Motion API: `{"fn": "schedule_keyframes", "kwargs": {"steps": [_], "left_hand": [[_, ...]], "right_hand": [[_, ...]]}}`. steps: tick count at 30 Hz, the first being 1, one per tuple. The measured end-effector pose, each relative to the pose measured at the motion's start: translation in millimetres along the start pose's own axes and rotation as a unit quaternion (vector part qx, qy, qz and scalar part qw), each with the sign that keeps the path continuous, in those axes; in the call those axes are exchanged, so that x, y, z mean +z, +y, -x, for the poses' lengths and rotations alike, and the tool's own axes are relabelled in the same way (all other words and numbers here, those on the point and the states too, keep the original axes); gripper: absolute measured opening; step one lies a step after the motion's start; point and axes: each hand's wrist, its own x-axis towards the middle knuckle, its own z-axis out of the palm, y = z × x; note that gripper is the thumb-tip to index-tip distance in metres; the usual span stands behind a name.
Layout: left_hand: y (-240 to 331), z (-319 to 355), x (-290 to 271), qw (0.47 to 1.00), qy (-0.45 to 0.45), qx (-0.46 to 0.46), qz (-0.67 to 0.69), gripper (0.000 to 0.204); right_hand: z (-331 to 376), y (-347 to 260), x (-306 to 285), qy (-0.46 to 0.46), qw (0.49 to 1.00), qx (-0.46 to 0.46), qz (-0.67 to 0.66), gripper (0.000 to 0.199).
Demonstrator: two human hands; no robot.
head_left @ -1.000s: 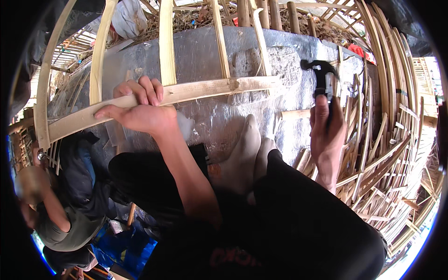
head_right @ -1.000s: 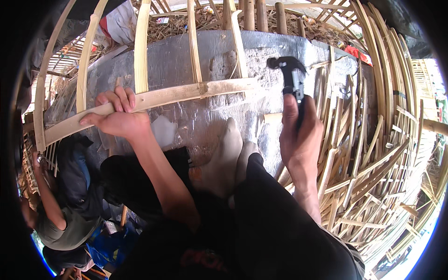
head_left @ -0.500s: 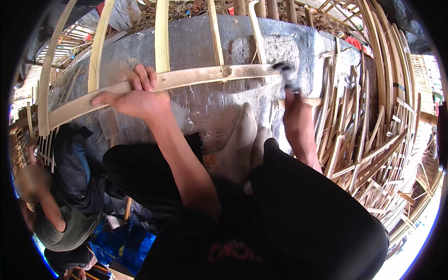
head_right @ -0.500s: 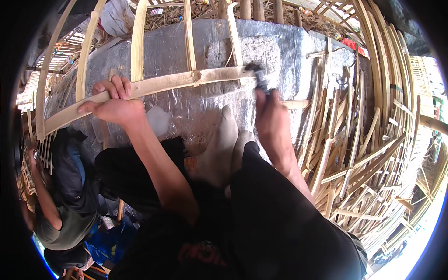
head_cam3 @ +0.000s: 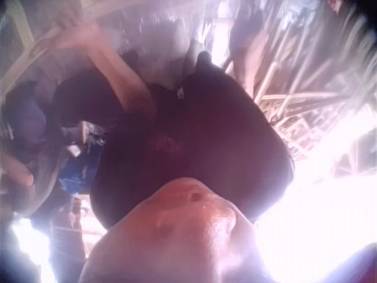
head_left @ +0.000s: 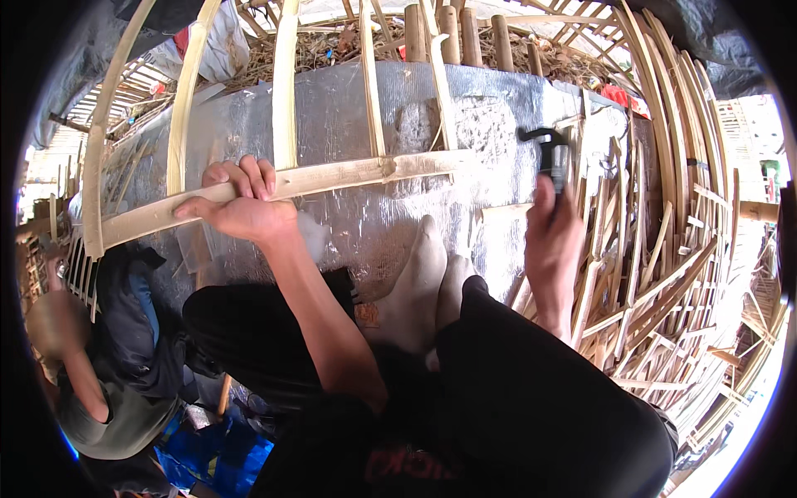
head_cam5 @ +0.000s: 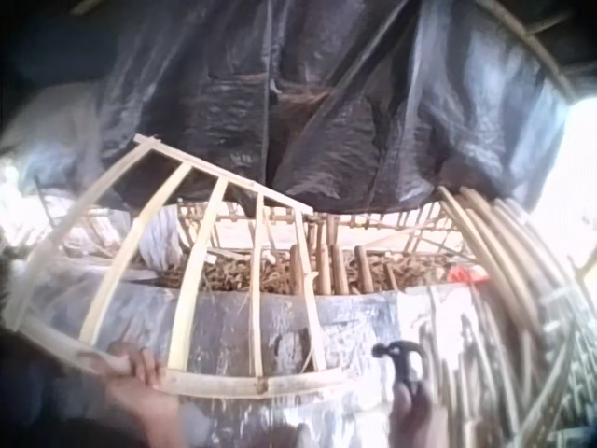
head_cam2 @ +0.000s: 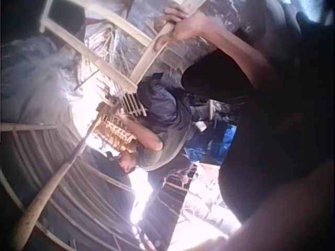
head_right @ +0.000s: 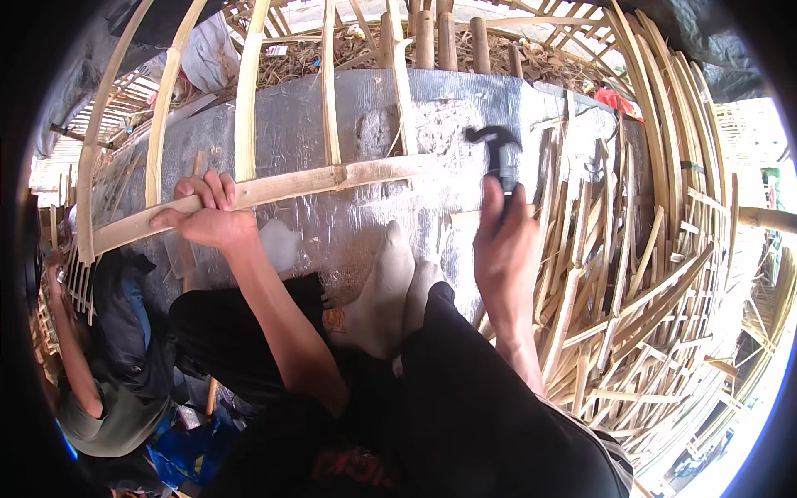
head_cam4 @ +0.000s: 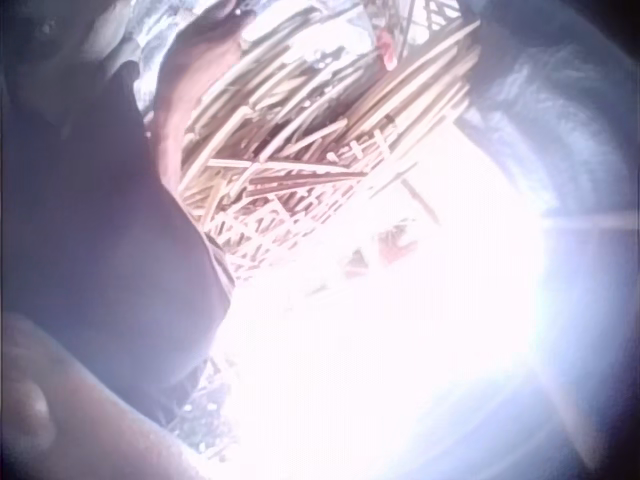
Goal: The person assembles a bamboo lattice structure by hand using a hammer to secure joints and lifting the assembly to check the configuration.
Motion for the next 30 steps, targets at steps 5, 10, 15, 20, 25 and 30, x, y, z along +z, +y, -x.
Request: {"fn": "schedule_keyframes", "kwargs": {"steps": [5,10,15,20,25,30], "left_hand": [[10.1,2.7,6.4,0.999,0.041,0.003,0.004,0.076],[3.5,-1.5,-9.7,0.999,0.041,0.001,0.024,0.076],[1.4,-1.5,-11.5,0.997,0.053,-0.015,0.048,0.077],[-0.5,-0.9,-14.8,0.997,0.060,-0.019,0.050,0.075],[-9.5,3.0,-22.7,0.996,0.038,-0.009,0.077,0.071],[-12.6,8.6,-7.9,0.987,0.037,-0.025,0.153,0.070]], "right_hand": [[-0.3,29.1,59.5,-0.050,0.995,-0.078,0.039,0.036],[-3.9,26.2,50.1,-0.081,0.994,-0.063,-0.041,0.043],[-18.4,49.2,52.7,-0.046,0.997,-0.058,-0.028,0.046],[-11.1,53.7,54.8,-0.096,0.987,0.019,-0.126,0.055],[-12.8,58.1,45.1,-0.093,0.960,0.082,-0.252,0.051],[-9.5,56.6,28.0,-0.058,0.936,0.099,-0.334,0.047]]}}
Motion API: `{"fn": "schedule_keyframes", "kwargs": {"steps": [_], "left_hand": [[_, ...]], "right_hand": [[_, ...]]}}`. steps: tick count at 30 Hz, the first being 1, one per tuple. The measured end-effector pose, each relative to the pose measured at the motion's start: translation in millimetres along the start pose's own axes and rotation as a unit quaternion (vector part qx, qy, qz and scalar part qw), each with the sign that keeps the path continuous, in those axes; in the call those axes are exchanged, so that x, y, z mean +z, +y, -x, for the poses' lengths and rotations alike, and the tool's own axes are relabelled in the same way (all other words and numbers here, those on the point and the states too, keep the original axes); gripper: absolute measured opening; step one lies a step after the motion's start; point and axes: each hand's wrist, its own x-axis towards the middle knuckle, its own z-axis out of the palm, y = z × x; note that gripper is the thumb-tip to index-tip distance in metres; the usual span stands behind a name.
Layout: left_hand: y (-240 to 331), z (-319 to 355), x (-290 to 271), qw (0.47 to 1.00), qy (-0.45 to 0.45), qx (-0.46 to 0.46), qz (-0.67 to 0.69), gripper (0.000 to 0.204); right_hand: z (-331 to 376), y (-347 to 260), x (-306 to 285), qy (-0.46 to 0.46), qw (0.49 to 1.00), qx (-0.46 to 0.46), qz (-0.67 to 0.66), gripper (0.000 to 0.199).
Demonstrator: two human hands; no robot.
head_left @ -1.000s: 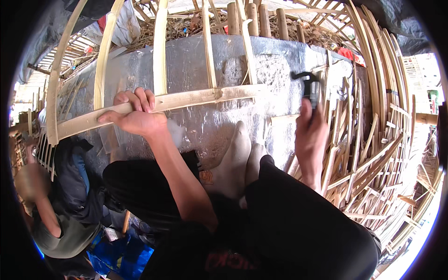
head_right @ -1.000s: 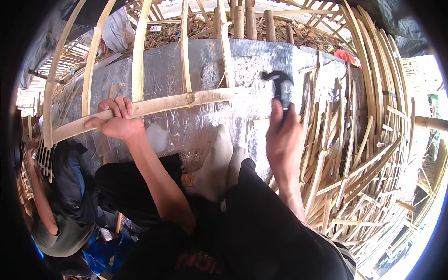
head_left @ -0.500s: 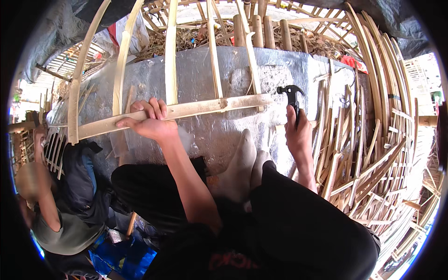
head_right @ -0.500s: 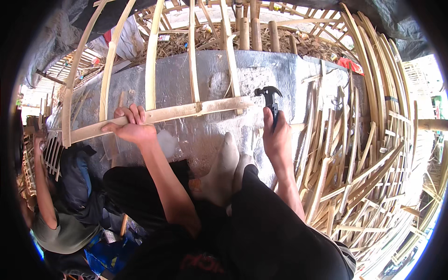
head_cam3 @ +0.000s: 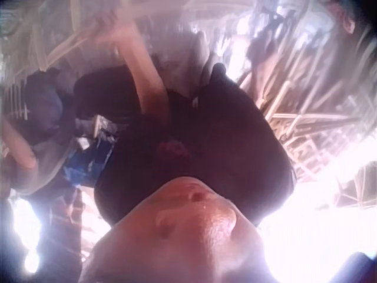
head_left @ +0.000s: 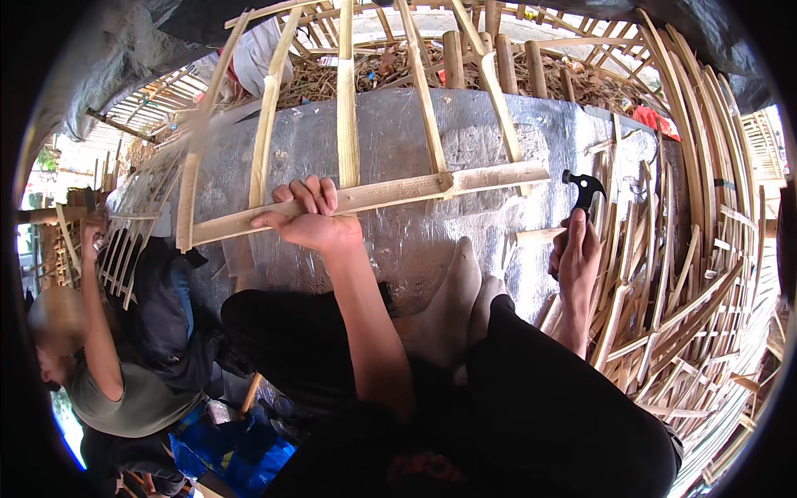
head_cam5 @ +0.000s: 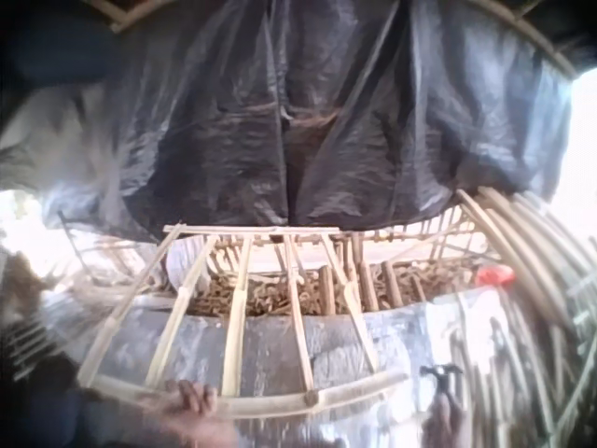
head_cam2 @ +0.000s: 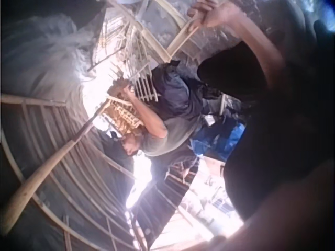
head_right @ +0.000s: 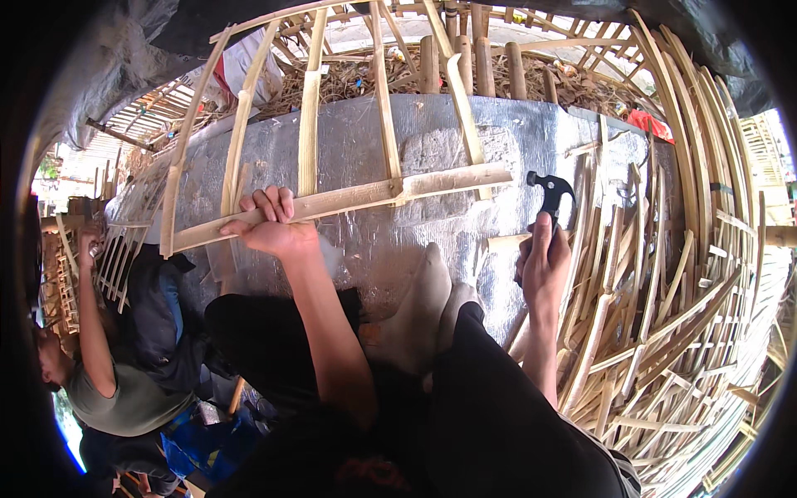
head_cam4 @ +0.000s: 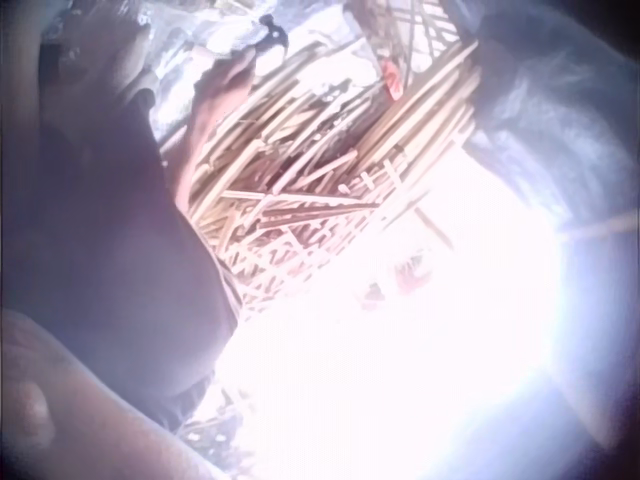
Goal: The person assembles a bamboo lattice structure by hand using a hammer to secure joints and lifting the assembly to check the configuration.
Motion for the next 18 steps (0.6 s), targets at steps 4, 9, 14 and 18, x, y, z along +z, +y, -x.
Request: {"fn": "schedule_keyframes", "kwargs": {"steps": [4,9,14,18], "left_hand": [[-19.5,13.8,9.4,0.998,0.009,-0.024,0.056,0.070],[-65.5,49.3,38.4,0.995,0.005,-0.082,0.058,0.068],[-104.7,81.1,45.6,0.990,0.009,-0.139,0.005,0.069],[-106.0,74.4,39.7,0.992,-0.005,-0.122,-0.015,0.068]], "right_hand": [[4.5,0.6,-15.3,0.052,0.997,0.011,-0.054,0.046],[6.9,-2.0,-33.8,0.091,0.991,-0.024,-0.097,0.047],[16.1,-5.8,-36.6,0.087,0.996,-0.009,-0.031,0.044],[27.0,-4.5,-28.1,0.011,0.997,-0.005,0.079,0.043]]}}
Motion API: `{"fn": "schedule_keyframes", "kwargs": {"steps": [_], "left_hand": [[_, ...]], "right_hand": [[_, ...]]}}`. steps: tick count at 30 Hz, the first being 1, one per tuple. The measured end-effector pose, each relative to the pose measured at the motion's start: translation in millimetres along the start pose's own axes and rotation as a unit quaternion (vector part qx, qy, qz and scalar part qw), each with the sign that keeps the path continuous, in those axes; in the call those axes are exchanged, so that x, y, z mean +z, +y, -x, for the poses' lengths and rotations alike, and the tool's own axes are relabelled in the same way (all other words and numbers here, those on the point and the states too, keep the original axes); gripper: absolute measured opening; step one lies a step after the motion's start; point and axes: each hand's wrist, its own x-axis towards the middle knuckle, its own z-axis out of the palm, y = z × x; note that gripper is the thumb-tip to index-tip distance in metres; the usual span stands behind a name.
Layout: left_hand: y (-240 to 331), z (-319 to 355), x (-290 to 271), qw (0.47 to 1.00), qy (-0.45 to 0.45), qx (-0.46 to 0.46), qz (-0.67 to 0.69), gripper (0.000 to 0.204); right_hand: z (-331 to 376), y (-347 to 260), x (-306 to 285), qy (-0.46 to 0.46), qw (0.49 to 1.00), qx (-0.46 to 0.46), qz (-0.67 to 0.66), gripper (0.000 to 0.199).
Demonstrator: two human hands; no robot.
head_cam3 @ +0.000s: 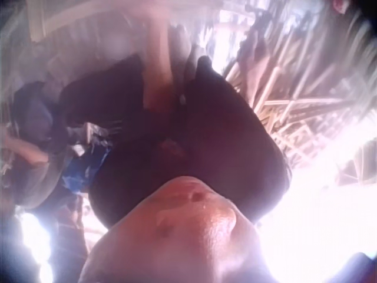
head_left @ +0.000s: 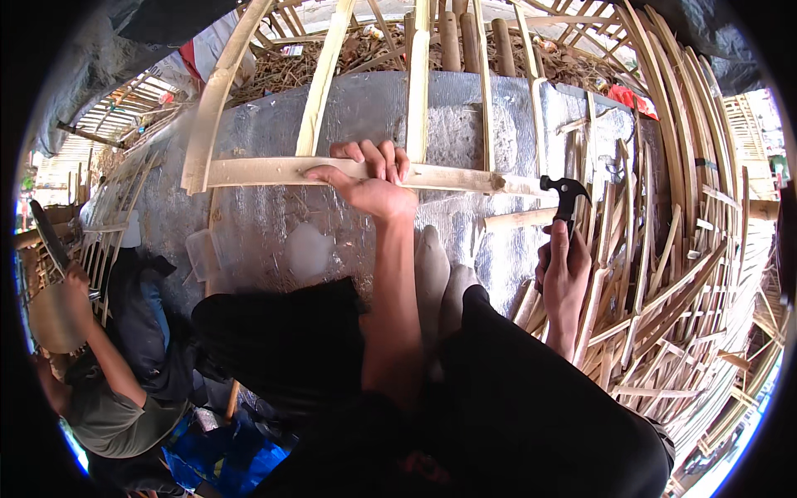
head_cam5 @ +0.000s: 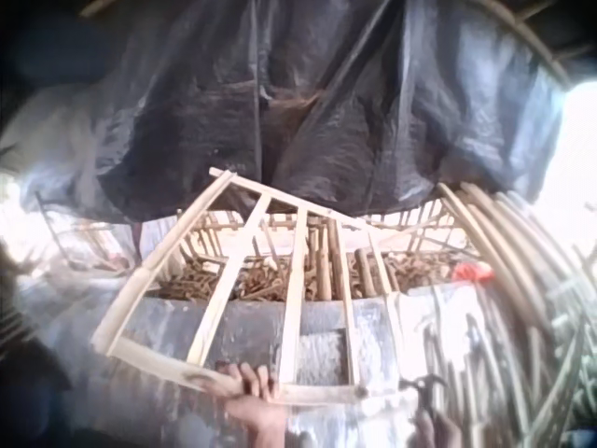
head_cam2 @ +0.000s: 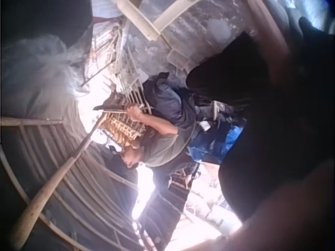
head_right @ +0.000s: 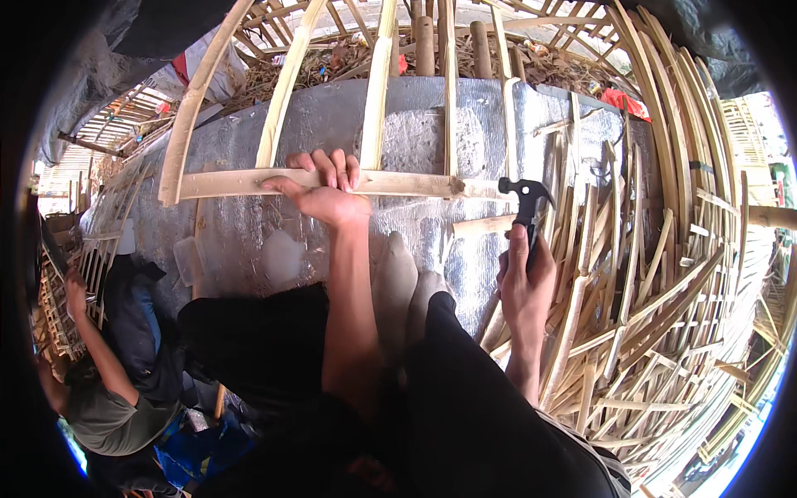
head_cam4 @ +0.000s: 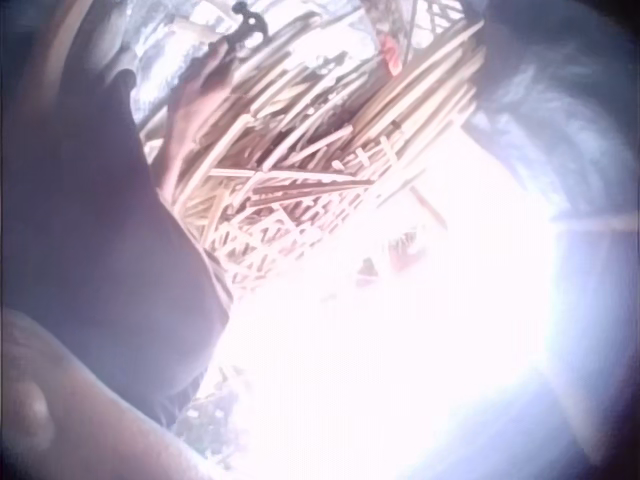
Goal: The person assembles a bamboo lattice structure by hand using a hammer to secure joints and lifting the assembly to check the configuration.
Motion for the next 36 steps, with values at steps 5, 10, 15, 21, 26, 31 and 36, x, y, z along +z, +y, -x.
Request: {"fn": "schedule_keyframes", "kwargs": {"steps": [5,10,15,21,26,31,36], "left_hand": [[11.2,-9.7,-6.5,0.998,-0.046,-0.003,-0.038,0.070],[15.8,-25.5,-21.1,0.999,-0.043,0.003,-0.029,0.070],[8.3,-29.0,-28.7,0.999,0.029,-0.010,0.014,0.070],[2.3,-26.0,-46.6,0.998,0.057,-0.012,0.007,0.072],[4.3,-25.2,-37.4,0.997,0.079,-0.009,0.007,0.072],[-2.0,-19.7,-36.7,0.998,0.052,-0.025,-0.001,0.070],[7.2,-24.5,-44.8,0.997,0.072,-0.021,-0.007,0.071]], "right_hand": [[6.8,-19.0,14.6,-0.059,0.995,0.005,0.085,0.043],[2.2,-27.5,35.8,-0.075,0.984,-0.036,0.157,0.042],[2.1,-27.1,46.6,-0.052,0.967,-0.091,0.231,0.035],[-3.6,-85.5,35.4,-0.066,0.950,-0.159,0.260,0.030],[0.7,-97.3,40.8,-0.001,0.956,-0.205,0.208,0.030],[-10.4,-62.6,35.5,-0.102,0.923,-0.159,0.335,0.030],[-24.0,-115.8,35.1,-0.122,0.953,-0.065,0.269,0.038]]}}
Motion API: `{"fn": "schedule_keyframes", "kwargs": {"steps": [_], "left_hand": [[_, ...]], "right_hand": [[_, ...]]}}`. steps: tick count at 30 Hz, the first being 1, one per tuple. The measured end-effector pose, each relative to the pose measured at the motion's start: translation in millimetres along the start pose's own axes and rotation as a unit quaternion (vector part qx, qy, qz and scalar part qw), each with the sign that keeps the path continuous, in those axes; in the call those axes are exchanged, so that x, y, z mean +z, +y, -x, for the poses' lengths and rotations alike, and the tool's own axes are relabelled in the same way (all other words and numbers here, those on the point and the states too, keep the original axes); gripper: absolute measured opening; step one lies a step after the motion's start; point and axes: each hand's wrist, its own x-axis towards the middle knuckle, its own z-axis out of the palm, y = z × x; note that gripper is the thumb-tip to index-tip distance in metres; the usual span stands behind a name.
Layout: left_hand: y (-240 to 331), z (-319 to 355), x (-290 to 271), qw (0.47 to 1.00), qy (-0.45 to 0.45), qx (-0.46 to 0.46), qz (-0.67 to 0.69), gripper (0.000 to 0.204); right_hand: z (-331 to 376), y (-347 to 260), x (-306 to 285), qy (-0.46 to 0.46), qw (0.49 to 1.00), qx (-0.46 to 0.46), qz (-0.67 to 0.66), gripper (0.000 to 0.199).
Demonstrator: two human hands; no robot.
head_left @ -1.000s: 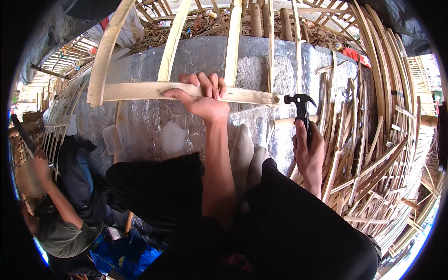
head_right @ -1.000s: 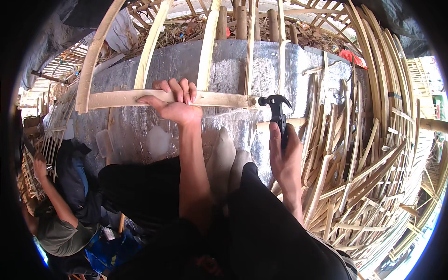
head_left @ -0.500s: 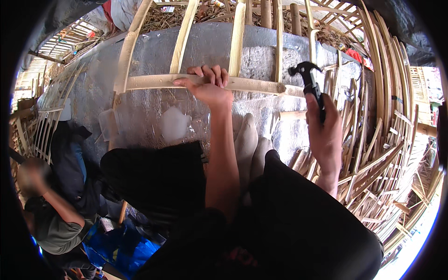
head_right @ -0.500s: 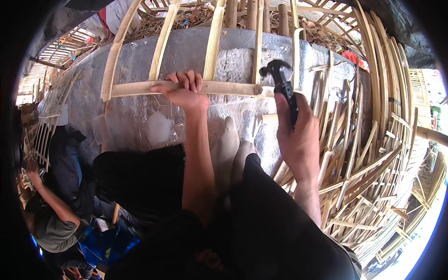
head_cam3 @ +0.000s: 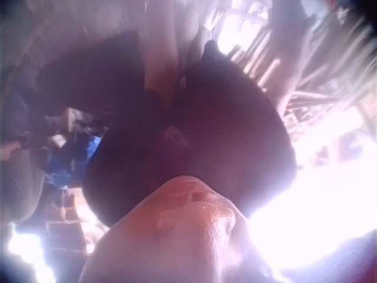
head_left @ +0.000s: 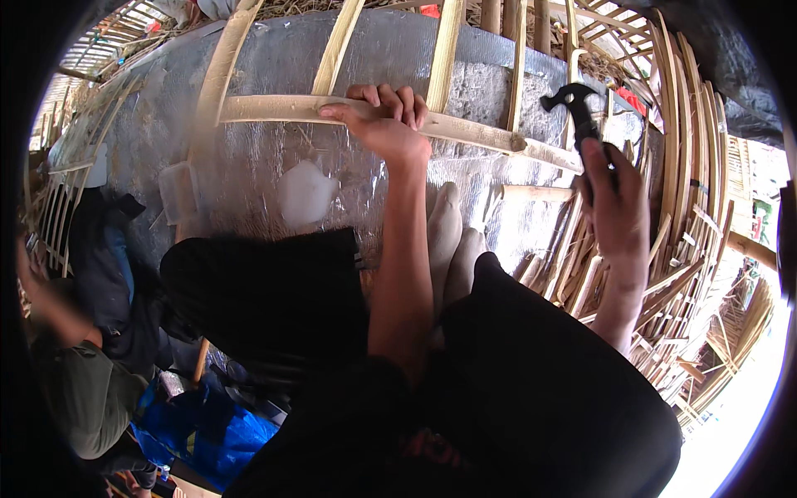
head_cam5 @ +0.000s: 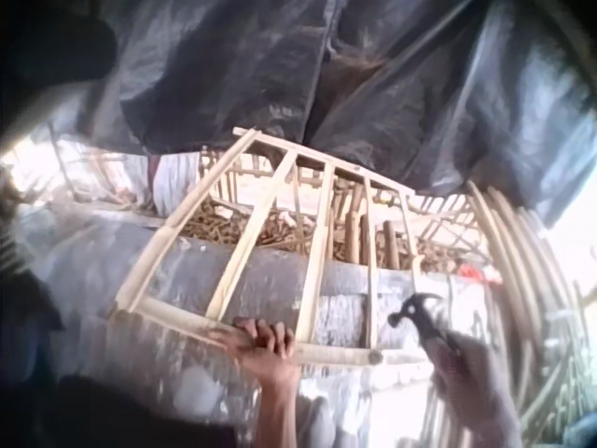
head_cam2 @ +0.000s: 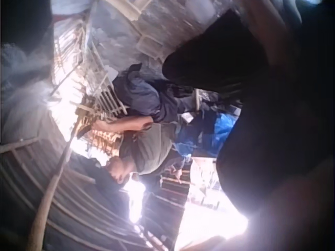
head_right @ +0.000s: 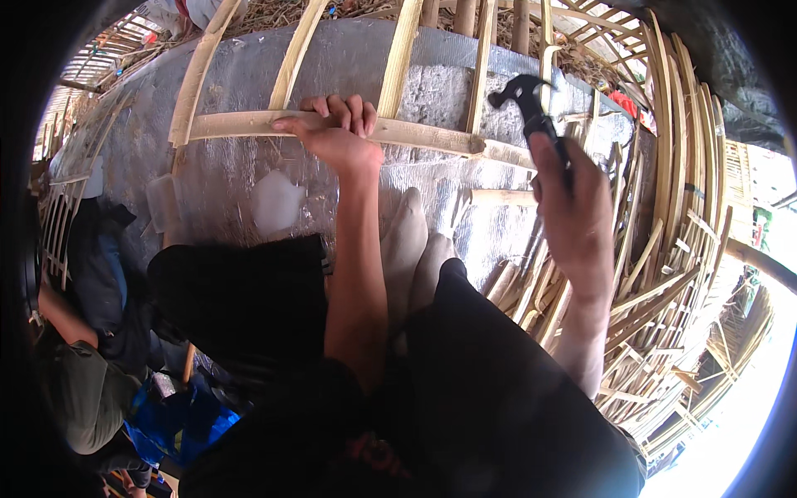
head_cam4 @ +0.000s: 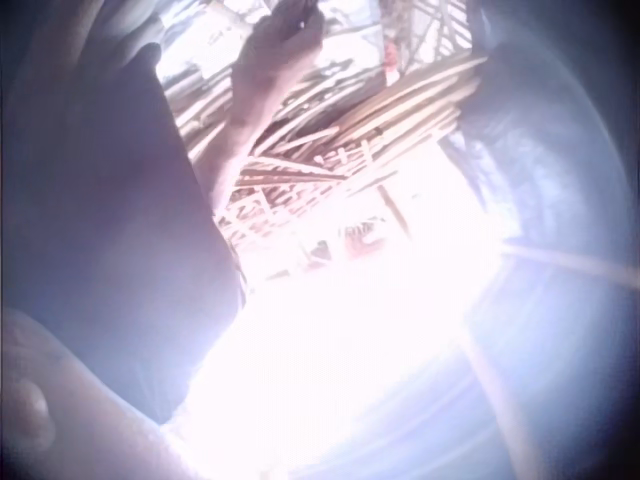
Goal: The person assembles a bamboo lattice structure by hand using a hammer to secure joints and lifting the assembly to check the configuration.
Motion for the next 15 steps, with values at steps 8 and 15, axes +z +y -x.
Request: {"fn": "schedule_keyframes", "kwargs": {"steps": [8,15], "left_hand": [[-2.0,-0.7,-4.6,0.999,-0.031,0.003,0.006,0.072],[-6.0,-4.2,-5.8,1.000,-0.016,-0.003,0.022,0.071]], "right_hand": [[3.0,33.2,22.0,-0.092,0.938,-0.114,0.314,0.039],[-14.9,-7.6,-30.0,0.035,0.999,-0.015,-0.017,0.040]]}}
